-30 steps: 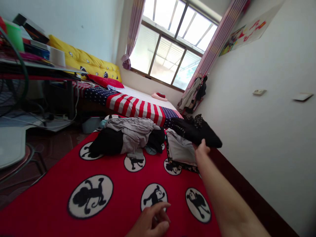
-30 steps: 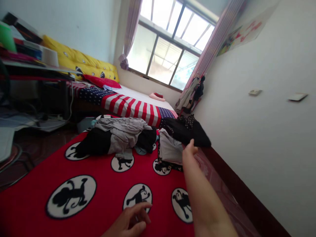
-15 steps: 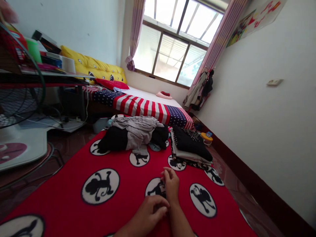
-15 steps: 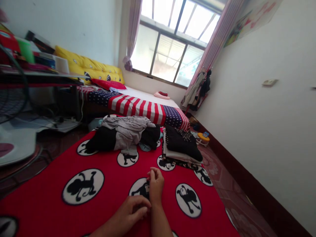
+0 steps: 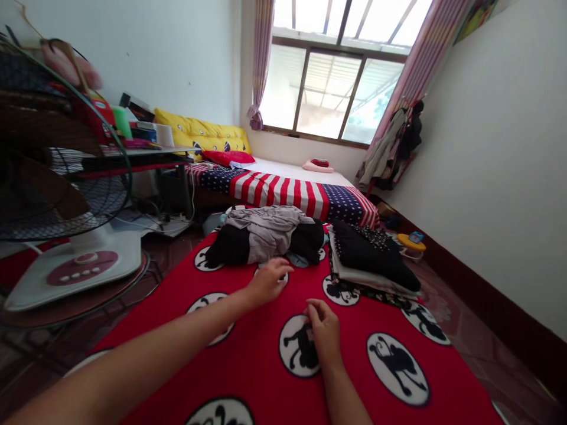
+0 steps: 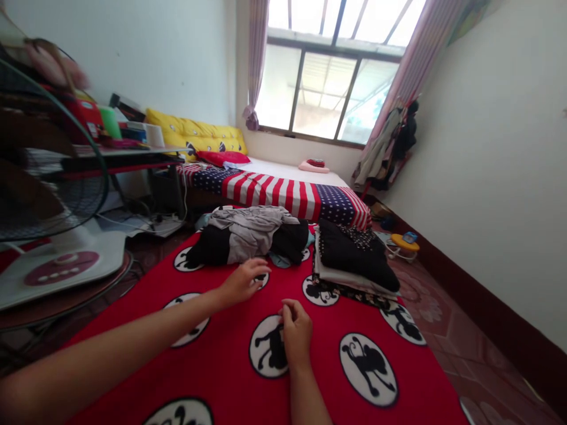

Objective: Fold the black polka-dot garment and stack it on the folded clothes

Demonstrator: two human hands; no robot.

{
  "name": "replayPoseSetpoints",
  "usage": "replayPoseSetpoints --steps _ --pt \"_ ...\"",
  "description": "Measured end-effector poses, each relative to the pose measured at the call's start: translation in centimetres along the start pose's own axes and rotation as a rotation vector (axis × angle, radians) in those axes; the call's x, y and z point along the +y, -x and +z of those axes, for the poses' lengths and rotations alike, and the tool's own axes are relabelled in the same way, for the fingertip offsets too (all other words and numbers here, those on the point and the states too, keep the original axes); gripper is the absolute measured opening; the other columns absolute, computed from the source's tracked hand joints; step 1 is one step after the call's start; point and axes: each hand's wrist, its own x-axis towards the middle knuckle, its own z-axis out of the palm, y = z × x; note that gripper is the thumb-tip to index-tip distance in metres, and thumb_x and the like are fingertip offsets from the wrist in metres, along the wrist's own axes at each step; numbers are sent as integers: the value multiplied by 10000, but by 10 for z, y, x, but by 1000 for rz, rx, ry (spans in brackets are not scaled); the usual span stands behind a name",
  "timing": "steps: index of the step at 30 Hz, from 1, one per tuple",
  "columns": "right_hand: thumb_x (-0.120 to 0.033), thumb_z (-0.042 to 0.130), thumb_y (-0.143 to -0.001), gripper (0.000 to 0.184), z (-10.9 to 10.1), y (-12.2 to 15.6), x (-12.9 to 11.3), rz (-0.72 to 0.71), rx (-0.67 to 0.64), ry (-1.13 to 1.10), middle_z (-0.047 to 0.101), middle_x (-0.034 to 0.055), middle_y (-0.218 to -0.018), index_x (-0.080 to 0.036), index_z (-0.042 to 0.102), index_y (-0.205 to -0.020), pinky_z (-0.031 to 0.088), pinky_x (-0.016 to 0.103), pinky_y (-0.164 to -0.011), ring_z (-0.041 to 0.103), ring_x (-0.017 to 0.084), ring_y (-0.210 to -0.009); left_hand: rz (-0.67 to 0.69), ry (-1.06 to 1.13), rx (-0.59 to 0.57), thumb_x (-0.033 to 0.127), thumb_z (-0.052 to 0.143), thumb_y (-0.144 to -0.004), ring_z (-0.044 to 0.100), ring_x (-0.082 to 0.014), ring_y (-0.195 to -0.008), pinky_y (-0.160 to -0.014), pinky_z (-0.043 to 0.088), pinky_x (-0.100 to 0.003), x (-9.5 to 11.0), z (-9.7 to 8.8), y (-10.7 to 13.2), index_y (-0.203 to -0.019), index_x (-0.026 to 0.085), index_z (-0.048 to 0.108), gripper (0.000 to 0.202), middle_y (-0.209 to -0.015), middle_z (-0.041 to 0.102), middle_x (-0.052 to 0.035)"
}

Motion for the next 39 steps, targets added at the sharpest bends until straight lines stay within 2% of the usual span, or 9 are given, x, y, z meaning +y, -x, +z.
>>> replayPoseSetpoints --steps 4,8,17,21,24,29,31,35,39 --pt "-437 614 -752 280 1 -1 0 19 22 -30 676 27 -682 -196 693 -871 443 270 -558 604 183 -585 -150 -321 84 91 563 -775 443 -254 -1291 -1086 361 -365 -46 -43 -59 -1276 173 556 508 -1393 480 -122" --pt "-443 637 -737 274 1 -2 1 36 28 -67 679 22 -679 -206 701 -859 437 268 -548 605 183 -575 -329 -399 67 191 600 -807 520 -275 -1225 -1017 418 -369 -63 -58 -94 -1383 170 441 598 -1369 521 -143" --pt "-430 615 -757 271 1 -4 5 7 38 -55 669 12 -674 -199 689 -876 450 268 -554 596 171 -570 -391 -381 55 255 614 -815 641 -247 -957 -821 468 -318 -50 -58 -94 -948 208 680 156 -1009 700 -73" --pt "-453 637 -743 302 2 -5 1 -1 49 -92 663 10 -659 -187 686 -877 443 268 -547 582 165 -553 -303 -325 108 292 558 -865 631 -199 -882 -775 444 -274 -6 -64 -66 -964 200 656 167 -949 692 -45" --pt "-529 634 -747 366 1 -5 -2 13 79 -148 636 -6 -623 -184 674 -864 420 267 -520 554 157 -526 -117 -156 45 250 570 -845 613 -176 -807 -724 422 -252 42 -56 -18 -905 190 655 120 -869 671 -27" --pt "-689 520 -774 543 -7 -2 -6 -3 74 -263 679 28 -719 -168 671 -807 455 292 -628 586 181 -670 158 137 -491 215 686 -732 592 -155 -694 -602 388 -227 109 -17 91 -812 215 669 82 -766 650 7" --pt "-689 548 -753 542 -8 1 -7 -22 50 -265 694 41 -759 -162 671 -788 466 303 -686 601 193 -733 169 163 -594 225 711 -709 587 -163 -663 -554 370 -234 125 -6 123 -796 224 667 97 -742 648 7" --pt "-525 771 -587 478 -4 9 -10 -27 107 -319 720 60 -899 -172 657 -887 482 328 -807 642 223 -882 108 229 -504 243 671 -768 613 -169 -731 -620 419 -234 140 -9 144 -825 228 679 60 -808 662 -11" --pt "-357 818 -553 550 2 27 -8 -5 20 -411 728 83 -989 -177 614 -1031 492 367 -859 668 240 -937 47 254 -176 215 585 -841 604 -184 -955 -878 447 -282 121 -28 134 -975 224 677 163 -1013 657 -44"
